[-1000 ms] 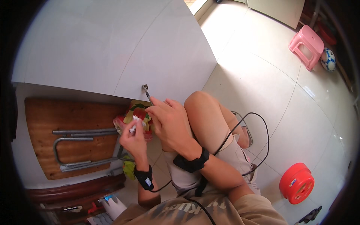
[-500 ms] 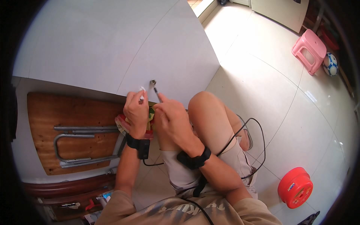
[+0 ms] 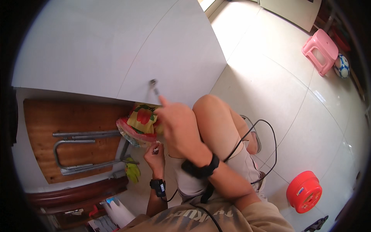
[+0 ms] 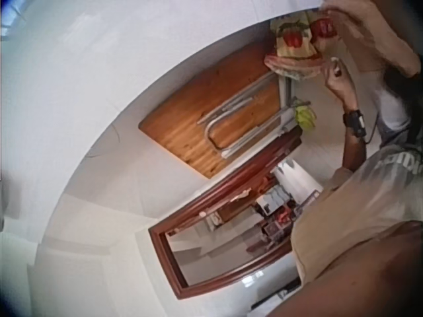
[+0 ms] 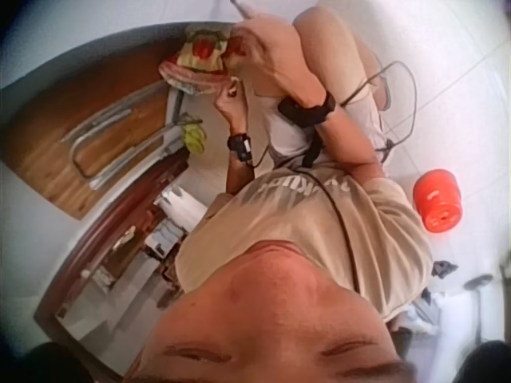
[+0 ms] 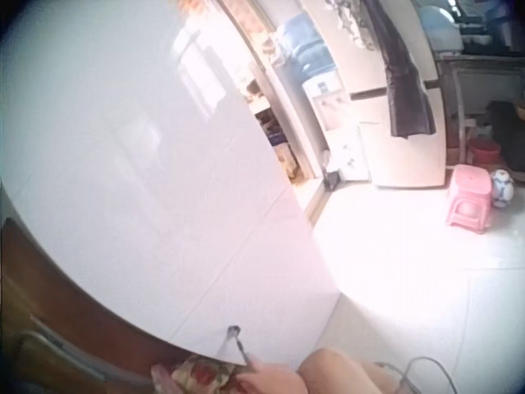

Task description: Using a small brush and filler material to repair a spot on a white wall while sitting on a stool.

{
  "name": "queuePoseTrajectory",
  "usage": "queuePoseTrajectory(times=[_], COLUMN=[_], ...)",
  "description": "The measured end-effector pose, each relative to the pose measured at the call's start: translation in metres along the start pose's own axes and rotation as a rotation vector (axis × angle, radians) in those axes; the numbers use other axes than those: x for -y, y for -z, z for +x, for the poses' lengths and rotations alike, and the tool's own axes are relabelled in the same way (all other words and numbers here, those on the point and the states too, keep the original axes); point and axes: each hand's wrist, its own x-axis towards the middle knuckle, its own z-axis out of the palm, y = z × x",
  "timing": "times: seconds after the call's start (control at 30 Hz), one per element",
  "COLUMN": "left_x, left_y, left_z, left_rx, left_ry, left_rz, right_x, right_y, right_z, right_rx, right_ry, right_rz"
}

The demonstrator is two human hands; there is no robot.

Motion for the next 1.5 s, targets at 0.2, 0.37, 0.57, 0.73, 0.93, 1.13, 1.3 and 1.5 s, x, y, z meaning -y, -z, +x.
queuePoseTrajectory(times=[0.2, 0.37, 0.57, 0.73, 0.93, 1.13, 1.3, 1.5], left_x=[0.006, -0.004, -0.017, -0.018, -0.012, -0.012, -0.009, -0.021], left_y=[0.002, -0.008, -0.018, -0.02, -0.014, -0.016, -0.017, -0.014], left_z=[-0.01, 0.003, 0.005, -0.001, -0.008, -0.004, -0.001, 0.001], left_rx=[-0.039, -0.074, -0.071, -0.035, -0.039, -0.044, -0.08, -0.079], left_ry=[0.107, 0.15, 0.097, 0.191, 0.134, 0.136, 0.119, 0.229], left_rz=[0.042, -0.102, -0.129, -0.17, -0.199, -0.092, -0.195, -0.24], right_x=[0.013, -0.009, 0.015, 0.002, -0.007, 0.025, -0.009, 0.001], right_y=[-0.005, 0.006, -0.001, -0.004, 0.001, -0.008, 0.002, -0.008], right_z=[0.004, 0.006, 0.003, 0.0, 0.0, 0.002, 0.004, -0.003], right_rx=[-0.02, -0.019, -0.022, -0.045, -0.041, -0.008, -0.005, -0.047], right_ry=[0.044, -0.073, 0.124, 0.1, 0.0, 0.145, -0.153, 0.101], right_rz=[0.024, -0.012, 0.032, 0.0, 0.014, 0.051, 0.039, 0.023])
